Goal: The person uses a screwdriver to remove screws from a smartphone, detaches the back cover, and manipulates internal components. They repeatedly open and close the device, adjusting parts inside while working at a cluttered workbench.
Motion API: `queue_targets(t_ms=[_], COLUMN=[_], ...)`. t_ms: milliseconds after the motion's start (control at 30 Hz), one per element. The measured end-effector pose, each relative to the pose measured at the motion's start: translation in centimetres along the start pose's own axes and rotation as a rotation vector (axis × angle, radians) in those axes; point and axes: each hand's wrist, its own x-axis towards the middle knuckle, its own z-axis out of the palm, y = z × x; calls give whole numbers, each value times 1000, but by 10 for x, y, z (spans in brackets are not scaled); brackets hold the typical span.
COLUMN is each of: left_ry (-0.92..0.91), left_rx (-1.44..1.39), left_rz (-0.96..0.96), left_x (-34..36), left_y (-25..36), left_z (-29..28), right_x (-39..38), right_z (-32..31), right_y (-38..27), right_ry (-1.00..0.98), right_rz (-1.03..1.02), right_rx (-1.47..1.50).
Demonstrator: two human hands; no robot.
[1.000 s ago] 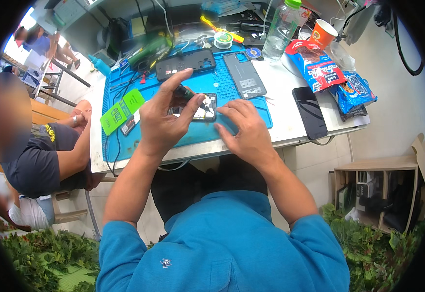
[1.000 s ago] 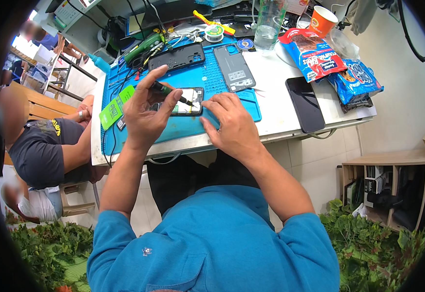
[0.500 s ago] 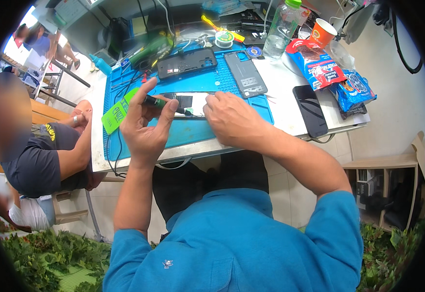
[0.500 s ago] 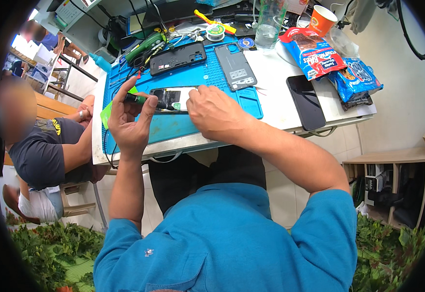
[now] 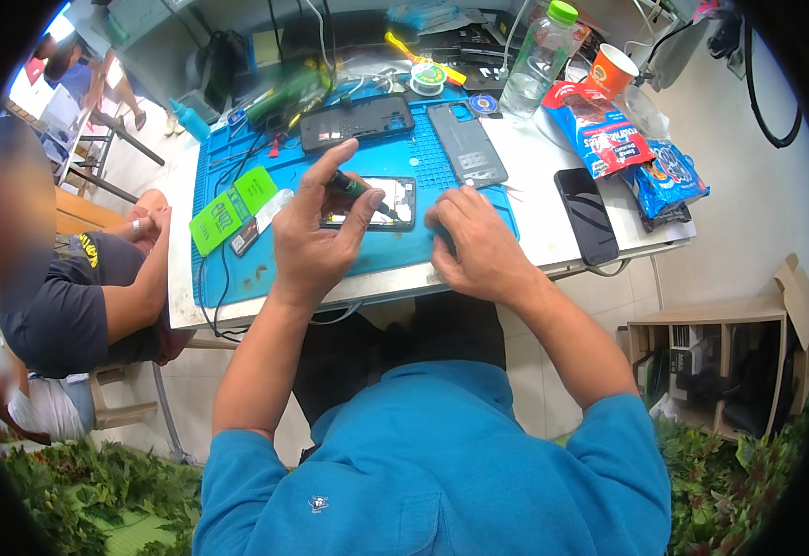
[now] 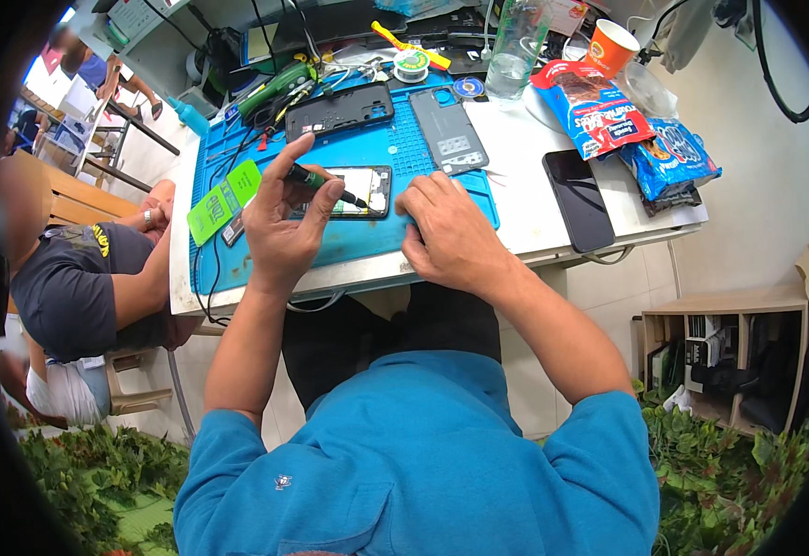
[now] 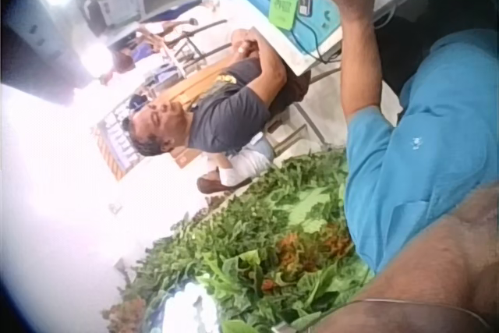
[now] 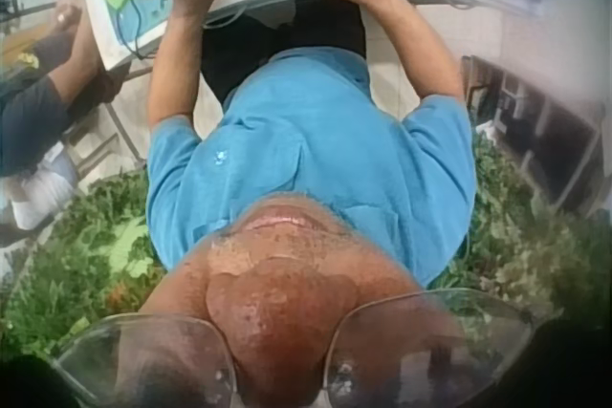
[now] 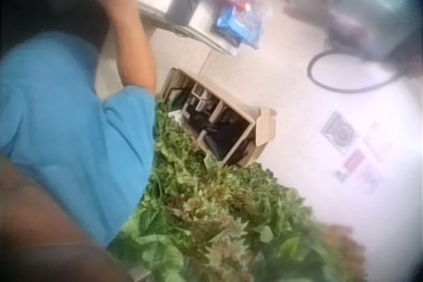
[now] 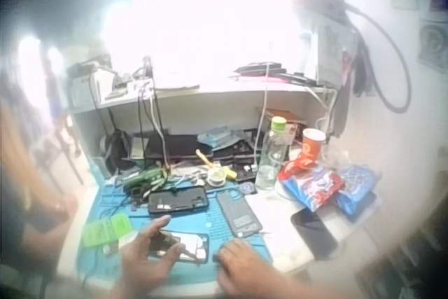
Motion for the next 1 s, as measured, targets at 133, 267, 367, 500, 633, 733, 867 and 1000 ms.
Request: queue_targets(t_ms=[133,267,367,500,633,733,867,1000], left_ry=[35,118,151,172,208,221,222,238], left_rx=[41,26,25,34,-6,-33,-62,-84], left_rz=[-6,-56,-64,-35,-52,-61,-75,-55], left_x=[1,-2,-7,-10,-13,-15,-14,-12], left_y=[-5,-11,-14,-14,-15,-16,-13,-16], left_z=[-1,-12,-17,-19,-22,-24,-24,-24], right_x=[6,17,29,45,55,58,53,47], right_z=[8,8,2,1,4,2,5,3], right_y=[-1,1,-8,-18,-22,-10,15,18], right_ry=[85,-101,-220,-282,-422,-458,-419,-365], right_rz=[-61,-113,-161,-262,-261,-243,-166,-184], right_rx=[-2,-124,-268,-399,-516,-414,-163,-91])
